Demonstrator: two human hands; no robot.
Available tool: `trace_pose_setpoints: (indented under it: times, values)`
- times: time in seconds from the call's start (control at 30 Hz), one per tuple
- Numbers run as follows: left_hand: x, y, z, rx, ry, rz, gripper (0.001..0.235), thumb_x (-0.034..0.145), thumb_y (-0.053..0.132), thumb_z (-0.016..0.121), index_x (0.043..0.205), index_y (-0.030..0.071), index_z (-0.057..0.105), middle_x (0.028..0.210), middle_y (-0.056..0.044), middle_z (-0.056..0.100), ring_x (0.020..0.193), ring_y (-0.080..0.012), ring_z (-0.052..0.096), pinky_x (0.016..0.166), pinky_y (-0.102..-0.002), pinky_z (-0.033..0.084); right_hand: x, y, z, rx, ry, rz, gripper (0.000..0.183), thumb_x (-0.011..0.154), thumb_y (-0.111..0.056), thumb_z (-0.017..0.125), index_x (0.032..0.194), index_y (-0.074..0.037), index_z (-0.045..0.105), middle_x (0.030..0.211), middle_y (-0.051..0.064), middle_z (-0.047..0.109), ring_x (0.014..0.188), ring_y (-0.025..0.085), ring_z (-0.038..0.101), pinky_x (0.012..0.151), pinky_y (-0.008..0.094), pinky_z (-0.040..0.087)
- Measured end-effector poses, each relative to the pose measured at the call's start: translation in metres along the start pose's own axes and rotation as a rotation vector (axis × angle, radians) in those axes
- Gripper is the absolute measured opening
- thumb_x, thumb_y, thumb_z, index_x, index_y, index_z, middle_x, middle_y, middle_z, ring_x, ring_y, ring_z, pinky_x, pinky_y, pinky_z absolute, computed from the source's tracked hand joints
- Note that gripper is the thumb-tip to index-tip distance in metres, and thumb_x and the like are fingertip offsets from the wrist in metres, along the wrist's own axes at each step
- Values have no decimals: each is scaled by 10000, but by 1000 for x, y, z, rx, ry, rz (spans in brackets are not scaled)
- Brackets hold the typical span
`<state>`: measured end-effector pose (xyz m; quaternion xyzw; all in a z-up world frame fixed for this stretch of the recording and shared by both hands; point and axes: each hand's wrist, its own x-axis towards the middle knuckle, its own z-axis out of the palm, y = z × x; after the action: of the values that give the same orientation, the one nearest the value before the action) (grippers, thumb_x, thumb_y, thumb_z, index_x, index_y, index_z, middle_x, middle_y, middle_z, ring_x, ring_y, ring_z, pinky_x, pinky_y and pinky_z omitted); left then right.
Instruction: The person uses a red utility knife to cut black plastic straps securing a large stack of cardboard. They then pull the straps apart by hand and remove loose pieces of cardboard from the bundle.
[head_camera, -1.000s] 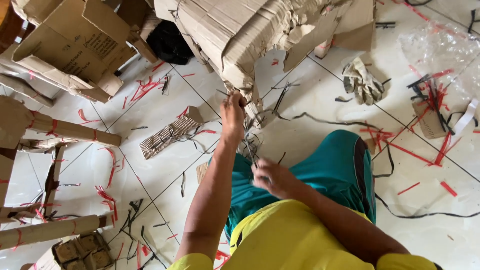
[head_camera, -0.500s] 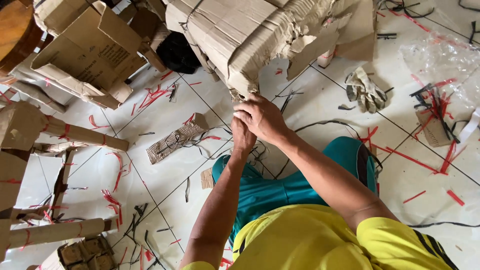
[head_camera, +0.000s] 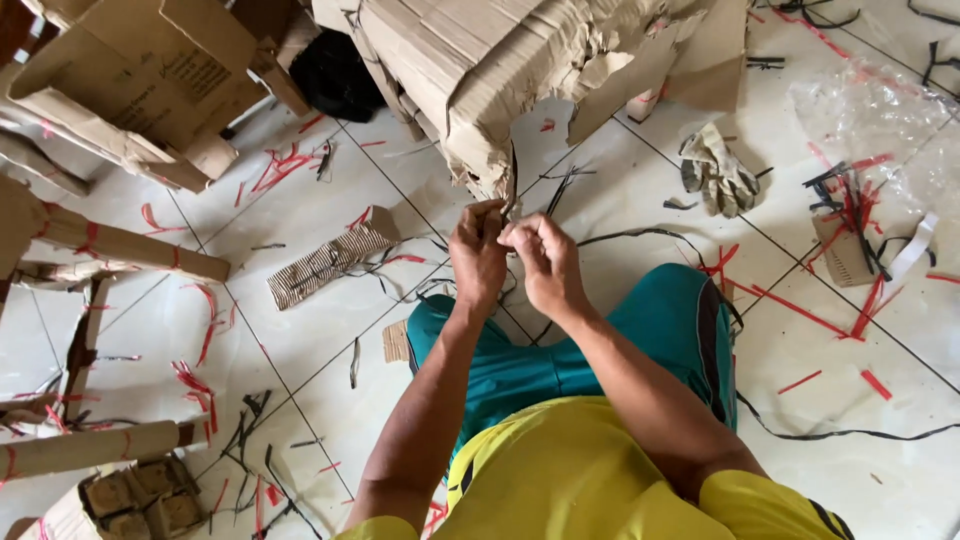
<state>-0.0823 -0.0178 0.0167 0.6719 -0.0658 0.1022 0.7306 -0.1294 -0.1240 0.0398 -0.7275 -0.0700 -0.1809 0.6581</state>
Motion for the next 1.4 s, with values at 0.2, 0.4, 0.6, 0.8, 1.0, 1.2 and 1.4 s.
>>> trace_pose_setpoints:
  times: [0.2,0.4,0.6,0.8,1.0,1.2,1.4]
  values:
    - [3,16,-6,90,9,-1,181,1040,-5,515,1128,8,672,810,-106,691,721,-140,534,677,-282,432,33,15,-3,-67,149,209,356,1101,-327,558,1227,4,525,1133,260,667,1064,379,698,897,489,557]
    - [-19,9,18,134,-40,-112,96,1018,7,597,1080,27,667,846,-124,723,707,-190,636,660,-305,492,59,95,-8,85,127,552,393,1072,-272,607,1349,6,605,966,166,713,784,206,708,630,310,599]
    - [-21,-8,12,164,-73,-120,102,1015,162,666,1094,100,689,913,-123,751,839,-204,713,746,-343,561,88,128,-28,-144,150,488,293,1045,-94,545,1296,13,652,784,70,672,674,150,613,489,270,488]
    - [14,-21,-22,139,47,-240,112,1054,167,611,1087,70,655,964,-141,707,923,-248,687,838,-388,570,117,93,-24,-110,130,603,314,1050,-65,498,1263,-134,719,783,50,659,608,103,511,505,211,431]
    - [90,8,-28,185,272,-225,465,1110,437,396,1180,77,682,1134,-227,665,1158,-340,638,1044,-503,482,129,172,3,-70,52,456,260,1067,-151,529,1202,-112,747,761,31,618,622,97,441,544,268,426]
    - [169,-59,-21,-24,149,-546,525,1079,395,466,1391,3,625,1461,-269,564,1418,-415,479,1203,-579,313,187,220,-17,-159,-2,461,310,984,-104,431,1129,-13,690,796,48,536,720,138,451,657,338,490]
    - [211,-169,-32,-490,37,-725,462,944,365,669,1196,-18,721,1117,-249,750,1062,-387,726,1015,-508,524,196,208,-26,-172,-94,565,414,921,-74,481,1204,207,591,965,310,582,918,394,621,716,583,526]
